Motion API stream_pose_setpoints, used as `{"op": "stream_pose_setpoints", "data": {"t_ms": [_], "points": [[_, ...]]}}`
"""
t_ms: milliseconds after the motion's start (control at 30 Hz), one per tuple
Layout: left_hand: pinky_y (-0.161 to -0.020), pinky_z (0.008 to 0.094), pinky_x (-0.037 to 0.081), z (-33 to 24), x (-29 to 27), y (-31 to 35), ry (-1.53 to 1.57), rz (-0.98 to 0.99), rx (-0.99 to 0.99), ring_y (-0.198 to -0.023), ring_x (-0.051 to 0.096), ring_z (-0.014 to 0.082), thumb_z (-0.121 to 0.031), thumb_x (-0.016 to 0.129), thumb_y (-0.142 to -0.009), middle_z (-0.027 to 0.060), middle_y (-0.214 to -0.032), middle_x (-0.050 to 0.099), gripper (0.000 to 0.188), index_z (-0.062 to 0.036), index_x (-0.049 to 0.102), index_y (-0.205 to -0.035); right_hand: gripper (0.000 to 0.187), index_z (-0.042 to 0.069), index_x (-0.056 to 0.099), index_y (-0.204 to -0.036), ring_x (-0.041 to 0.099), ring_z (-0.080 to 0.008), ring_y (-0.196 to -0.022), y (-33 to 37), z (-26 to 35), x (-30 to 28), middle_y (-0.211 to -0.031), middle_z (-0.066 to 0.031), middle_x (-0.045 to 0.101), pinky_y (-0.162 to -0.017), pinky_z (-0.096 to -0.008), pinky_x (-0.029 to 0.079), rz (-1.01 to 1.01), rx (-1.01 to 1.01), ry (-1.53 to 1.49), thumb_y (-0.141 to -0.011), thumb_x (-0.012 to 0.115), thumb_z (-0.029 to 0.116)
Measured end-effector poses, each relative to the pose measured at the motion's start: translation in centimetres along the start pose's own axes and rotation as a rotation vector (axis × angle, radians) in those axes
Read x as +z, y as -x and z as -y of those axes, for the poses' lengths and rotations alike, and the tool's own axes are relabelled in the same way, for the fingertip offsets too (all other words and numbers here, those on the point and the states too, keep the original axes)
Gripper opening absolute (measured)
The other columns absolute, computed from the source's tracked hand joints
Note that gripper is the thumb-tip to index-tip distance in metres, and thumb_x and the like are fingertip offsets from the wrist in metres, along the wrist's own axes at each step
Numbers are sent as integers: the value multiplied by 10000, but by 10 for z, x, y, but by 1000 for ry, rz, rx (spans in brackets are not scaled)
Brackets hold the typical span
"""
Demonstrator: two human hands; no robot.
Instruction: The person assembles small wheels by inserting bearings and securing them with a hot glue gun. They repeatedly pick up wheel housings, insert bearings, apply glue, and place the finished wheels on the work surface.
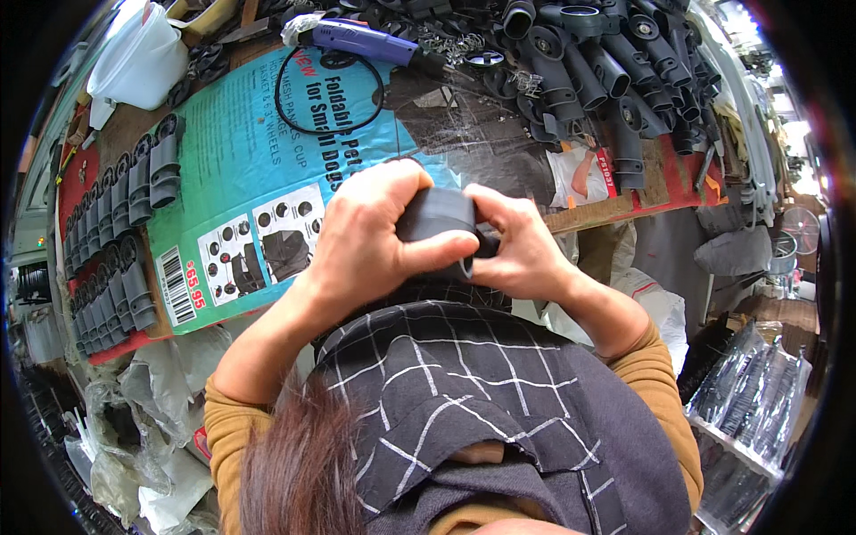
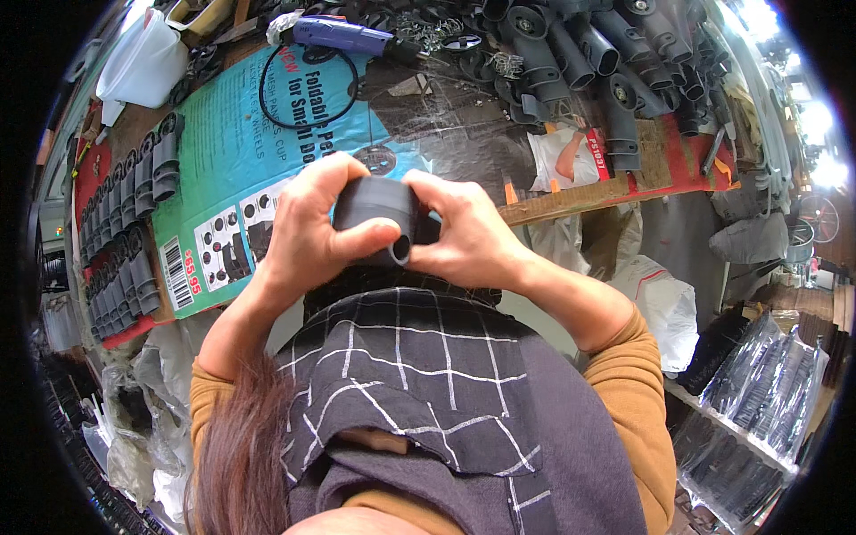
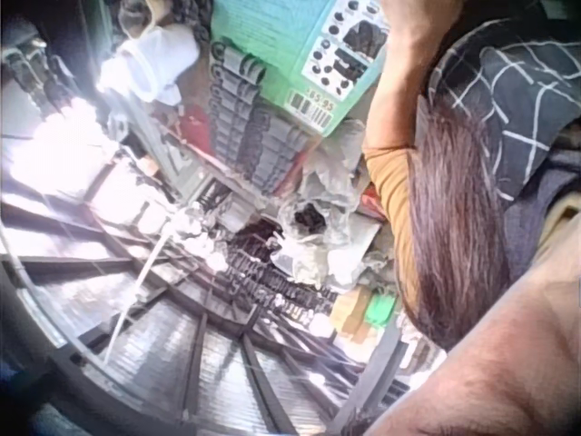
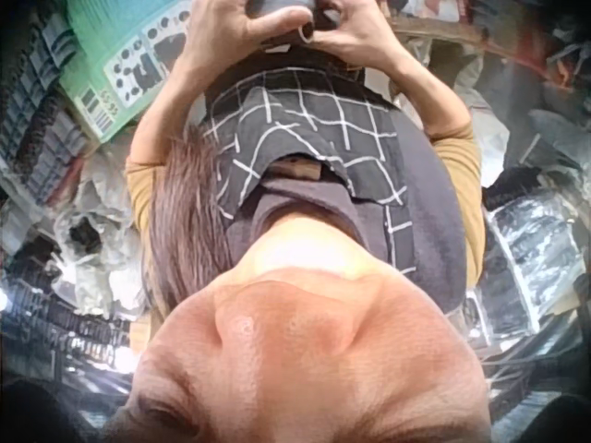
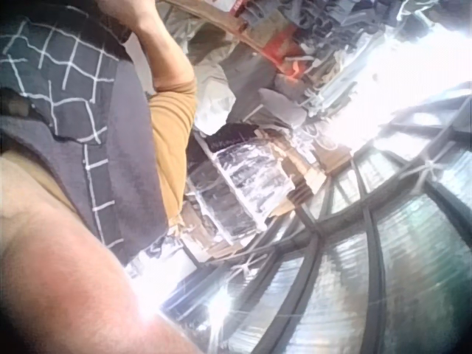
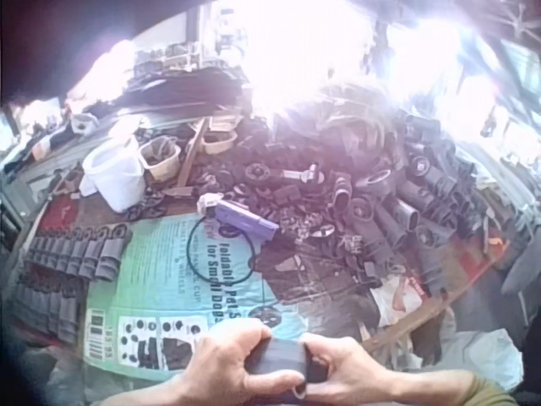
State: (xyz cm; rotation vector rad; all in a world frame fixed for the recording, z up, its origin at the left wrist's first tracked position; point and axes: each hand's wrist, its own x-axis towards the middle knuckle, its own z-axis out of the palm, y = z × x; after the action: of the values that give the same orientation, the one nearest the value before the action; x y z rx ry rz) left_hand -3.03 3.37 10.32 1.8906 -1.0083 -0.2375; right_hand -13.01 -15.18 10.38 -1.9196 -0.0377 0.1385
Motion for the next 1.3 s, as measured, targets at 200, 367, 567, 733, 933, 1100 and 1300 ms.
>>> {"op": "stream_pose_setpoints", "data": {"t_ms": [200,367,567,733,933,1100,1300], "points": [[-1023,428,417,50,19,10,109,-120,-209,-1205,492,386,-392,715,-855,245,-1362,416,755,-7,401,-1423,253,22,595,-1026,639,-286,-948,-48,-36,37,-1118,-166,652,-780,-401,496,-434,-445,1243,-811,612,153],[-1133,453,270,64,64,20,149,-346,-179,-1336,363,406,-536,529,-953,297,-1396,374,814,70,300,-1446,327,-35,651,-1067,622,-274,-919,-44,-56,72,-1170,-187,622,-769,-350,521,-506,-471,1386,-814,590,162],[-960,408,447,89,66,-12,76,-396,-51,-1120,534,366,-378,671,-893,208,-1186,539,465,-17,580,-1171,245,-31,643,-1076,647,-337,-915,-46,-54,36,-1184,-208,608,-760,-408,547,-456,-421,648,-862,635,87],[-939,408,471,91,56,-11,121,-295,-139,-1102,554,358,-330,741,-820,201,-1199,524,484,-48,584,-1181,326,16,587,-1226,627,-120,-885,-71,-59,9,-1104,-66,635,-751,-265,518,-102,373,-423,-971,607,219],[-965,404,458,84,49,-17,152,-212,-165,-1134,533,331,-278,829,-702,176,-1190,526,577,-45,577,-1166,325,37,603,-1187,602,-66,-866,-73,-68,3,-1003,-17,640,-701,-239,510,-54,454,-562,-949,647,256],[-996,397,439,77,49,-21,262,-155,-258,-1154,520,326,-189,790,-674,163,-1153,527,511,-35,586,-1117,162,48,700,-977,622,-132,-823,-84,-69,-29,-929,-35,653,-688,-299,508,-137,315,-120,-914,666,193],[-887,385,519,76,57,-19,158,-267,-235,-1025,600,312,-182,782,-660,152,-1176,510,492,-80,604,-1107,39,111,724,-777,551,-247,-915,-108,-118,-92,-824,-17,609,-817,-378,429,-503,-194,1156,-788,716,148]]}}
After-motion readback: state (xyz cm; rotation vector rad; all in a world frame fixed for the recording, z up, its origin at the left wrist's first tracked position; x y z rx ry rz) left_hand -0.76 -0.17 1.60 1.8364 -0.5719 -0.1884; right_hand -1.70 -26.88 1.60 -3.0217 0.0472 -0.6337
